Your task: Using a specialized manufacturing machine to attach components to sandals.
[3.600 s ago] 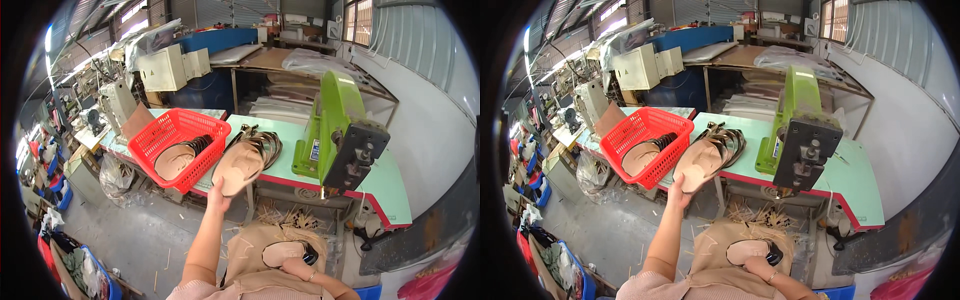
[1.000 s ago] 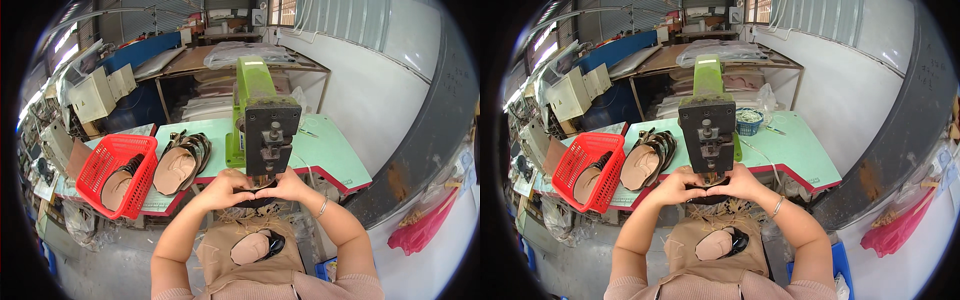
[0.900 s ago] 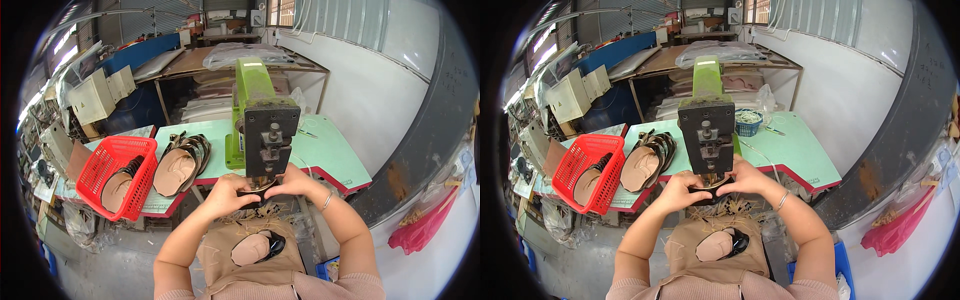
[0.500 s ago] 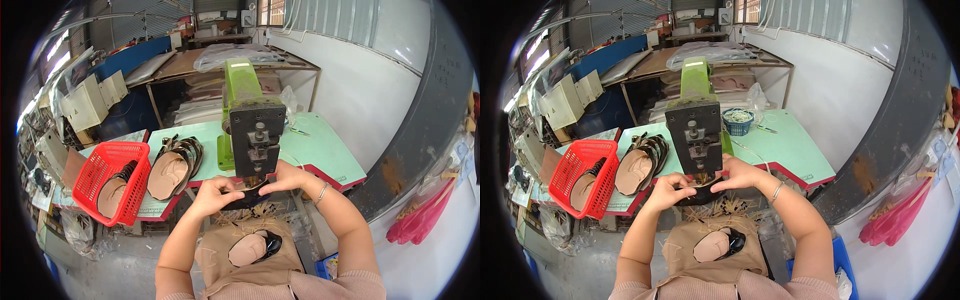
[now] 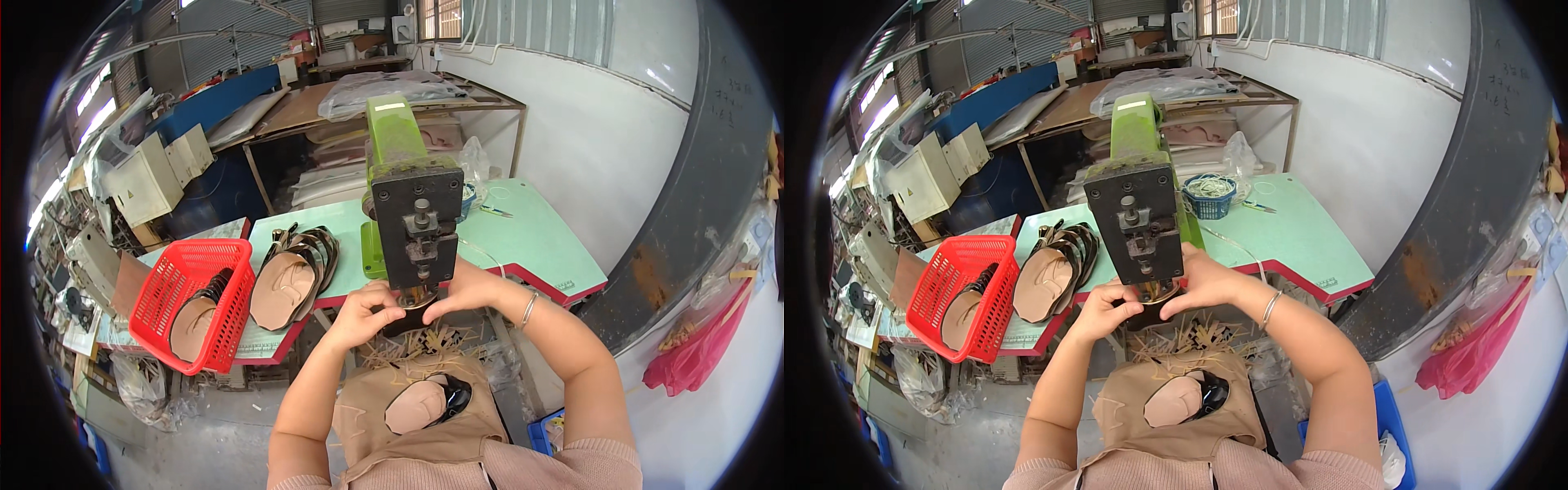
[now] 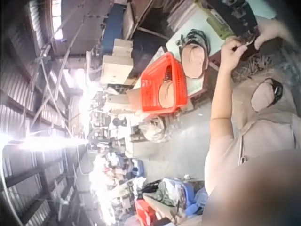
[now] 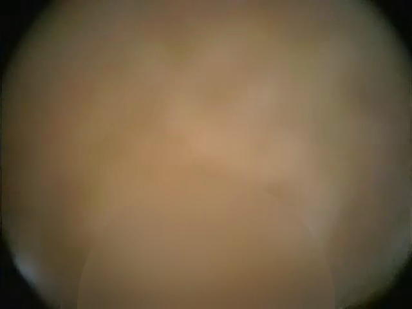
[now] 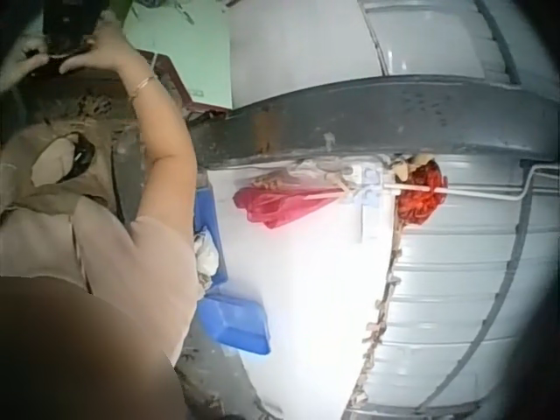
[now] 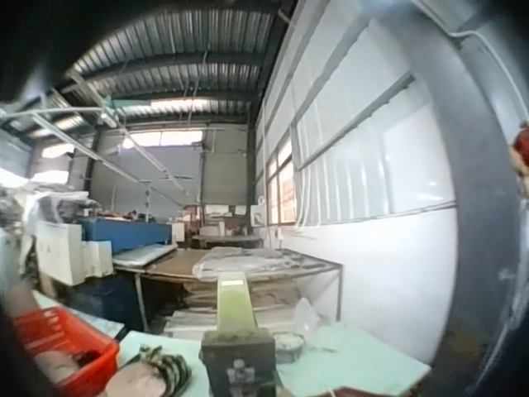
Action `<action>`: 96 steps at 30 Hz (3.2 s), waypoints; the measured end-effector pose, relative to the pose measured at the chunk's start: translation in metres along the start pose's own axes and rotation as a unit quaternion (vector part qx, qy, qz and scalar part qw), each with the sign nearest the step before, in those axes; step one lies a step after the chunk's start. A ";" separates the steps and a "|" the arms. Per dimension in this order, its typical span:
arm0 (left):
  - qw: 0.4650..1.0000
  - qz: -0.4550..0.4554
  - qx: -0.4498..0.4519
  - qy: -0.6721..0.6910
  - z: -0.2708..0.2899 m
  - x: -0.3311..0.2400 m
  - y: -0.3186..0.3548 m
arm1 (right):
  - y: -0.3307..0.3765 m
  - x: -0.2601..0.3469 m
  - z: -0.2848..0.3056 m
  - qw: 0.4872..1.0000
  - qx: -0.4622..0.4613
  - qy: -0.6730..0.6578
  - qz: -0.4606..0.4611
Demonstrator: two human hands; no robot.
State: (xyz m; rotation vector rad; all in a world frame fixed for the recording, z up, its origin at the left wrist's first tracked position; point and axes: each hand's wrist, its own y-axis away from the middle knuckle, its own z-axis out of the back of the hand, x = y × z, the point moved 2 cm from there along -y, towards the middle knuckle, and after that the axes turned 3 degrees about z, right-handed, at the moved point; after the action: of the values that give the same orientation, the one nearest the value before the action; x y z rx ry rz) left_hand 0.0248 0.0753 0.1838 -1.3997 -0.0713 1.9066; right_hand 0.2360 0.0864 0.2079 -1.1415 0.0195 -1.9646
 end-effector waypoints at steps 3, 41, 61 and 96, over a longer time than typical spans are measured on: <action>0.999 0.016 -0.003 0.036 0.007 0.015 0.006 | 0.000 -0.015 0.005 0.999 0.039 0.023 -0.011; 0.993 0.037 0.000 0.110 0.003 0.012 0.009 | -0.009 0.024 0.024 0.981 0.176 0.026 -0.073; 0.722 0.130 -0.130 0.667 -0.101 0.025 0.048 | -0.020 0.028 0.013 0.979 0.160 0.124 0.028; 0.825 0.155 -0.204 0.504 -0.086 -0.001 0.047 | -0.026 0.045 0.015 0.991 0.110 0.062 0.049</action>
State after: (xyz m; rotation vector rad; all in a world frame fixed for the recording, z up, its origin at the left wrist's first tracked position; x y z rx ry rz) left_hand 0.0720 0.0089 0.1291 -2.6892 0.2959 1.1616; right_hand 0.2199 0.0790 0.2586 -0.8588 -0.0732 -1.8948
